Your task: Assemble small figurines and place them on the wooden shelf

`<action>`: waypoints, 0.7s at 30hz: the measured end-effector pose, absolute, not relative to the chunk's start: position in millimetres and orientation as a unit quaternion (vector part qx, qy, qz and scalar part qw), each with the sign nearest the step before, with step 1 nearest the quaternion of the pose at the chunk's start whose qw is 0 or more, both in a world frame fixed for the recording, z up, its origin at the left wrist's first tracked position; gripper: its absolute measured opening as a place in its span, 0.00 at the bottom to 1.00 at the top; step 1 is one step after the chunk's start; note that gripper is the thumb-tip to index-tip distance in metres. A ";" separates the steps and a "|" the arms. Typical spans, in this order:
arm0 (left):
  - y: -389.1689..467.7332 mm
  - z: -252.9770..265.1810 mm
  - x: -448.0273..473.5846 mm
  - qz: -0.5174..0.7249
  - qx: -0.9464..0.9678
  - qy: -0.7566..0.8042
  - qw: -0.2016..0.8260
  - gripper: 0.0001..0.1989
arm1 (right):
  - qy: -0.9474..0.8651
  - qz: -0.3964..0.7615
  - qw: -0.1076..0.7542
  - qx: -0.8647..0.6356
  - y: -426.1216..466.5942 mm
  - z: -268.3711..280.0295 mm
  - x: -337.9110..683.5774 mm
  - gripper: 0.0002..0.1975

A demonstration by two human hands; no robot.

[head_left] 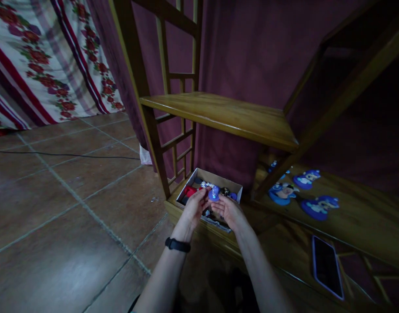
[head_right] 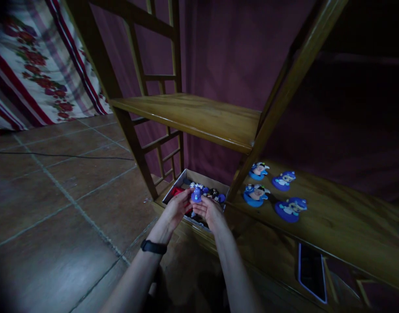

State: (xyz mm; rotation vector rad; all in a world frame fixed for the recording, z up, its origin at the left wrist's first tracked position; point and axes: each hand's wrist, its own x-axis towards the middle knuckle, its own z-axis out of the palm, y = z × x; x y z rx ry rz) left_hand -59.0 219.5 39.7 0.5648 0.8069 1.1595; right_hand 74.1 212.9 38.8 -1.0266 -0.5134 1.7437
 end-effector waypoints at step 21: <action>216.2 44.7 -60.9 0.516 0.260 0.276 0.768 0.19 | -0.202 0.705 0.511 -0.449 214.5 40.8 74.5 0.12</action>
